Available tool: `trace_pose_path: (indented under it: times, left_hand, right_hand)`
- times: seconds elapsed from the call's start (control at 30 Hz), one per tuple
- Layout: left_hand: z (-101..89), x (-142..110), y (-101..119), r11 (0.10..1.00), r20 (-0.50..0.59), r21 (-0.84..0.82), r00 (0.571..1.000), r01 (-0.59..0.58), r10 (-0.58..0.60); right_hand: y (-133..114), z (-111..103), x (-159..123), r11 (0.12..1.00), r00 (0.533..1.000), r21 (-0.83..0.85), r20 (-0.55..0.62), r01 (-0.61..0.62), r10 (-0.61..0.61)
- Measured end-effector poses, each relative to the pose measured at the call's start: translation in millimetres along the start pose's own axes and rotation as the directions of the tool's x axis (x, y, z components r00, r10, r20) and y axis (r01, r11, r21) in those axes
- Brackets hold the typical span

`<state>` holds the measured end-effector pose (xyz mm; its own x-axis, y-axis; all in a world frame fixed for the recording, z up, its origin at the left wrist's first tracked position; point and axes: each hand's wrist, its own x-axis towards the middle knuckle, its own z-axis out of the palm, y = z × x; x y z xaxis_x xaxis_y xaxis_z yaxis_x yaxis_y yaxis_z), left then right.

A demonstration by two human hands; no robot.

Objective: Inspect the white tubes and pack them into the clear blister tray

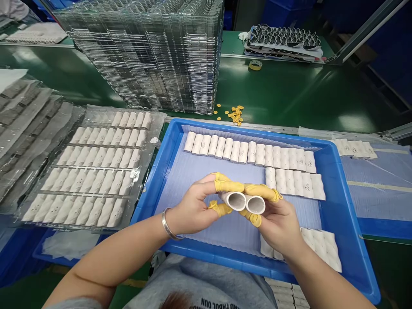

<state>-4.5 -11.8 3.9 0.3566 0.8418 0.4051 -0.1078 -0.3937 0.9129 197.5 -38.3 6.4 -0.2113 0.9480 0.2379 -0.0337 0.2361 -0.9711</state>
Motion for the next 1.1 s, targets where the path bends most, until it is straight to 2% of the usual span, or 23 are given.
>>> trace_pose_path:
  times: [0.17, 0.47, 0.7, 0.77, 0.87, 1.0, 1.1]
  left_hand:
    - [-0.1, 0, 0, 1.0, -0.013, 0.01, 1.0, 0.009, -0.009]
    - [0.8, 0, -3, 0.994, -0.014, 0.051, 0.996, -0.091, 0.092]
    - [0.1, -1, -1, 0.995, 0.008, 0.079, 0.998, -0.066, 0.066]
    - [-0.4, -1, -2, 1.0, -0.013, 0.026, 1.0, -0.004, 0.005]
    - [2.6, -1, -3, 0.982, -0.073, -0.126, 0.986, 0.138, -0.148]
    - [17.7, 0, -7, 0.903, -0.09, -0.321, 0.94, 0.286, -0.33]
    - [28.7, 3, -18, 0.835, -0.121, -0.432, 0.896, 0.341, -0.428]
  right_hand:
    - [-1, 1, 1, 1.0, 1.0, -0.012, 0.004, 0.006, -0.006]
    - [3, -1, 2, 0.997, 0.998, -0.042, 0.025, 0.059, -0.058]
    - [6, -1, -3, 1.0, 1.0, -0.004, 0.024, -0.017, 0.017]
    - [6, 0, -4, 0.998, 0.998, 0.025, 0.017, -0.055, 0.055]
    - [6, 1, -3, 0.994, 0.995, 0.044, 0.016, -0.104, 0.103]
    - [15, 1, -5, 0.993, 0.992, 0.004, -0.041, -0.117, 0.117]
    - [35, -7, -9, 0.986, 0.986, -0.098, -0.117, -0.131, 0.12]
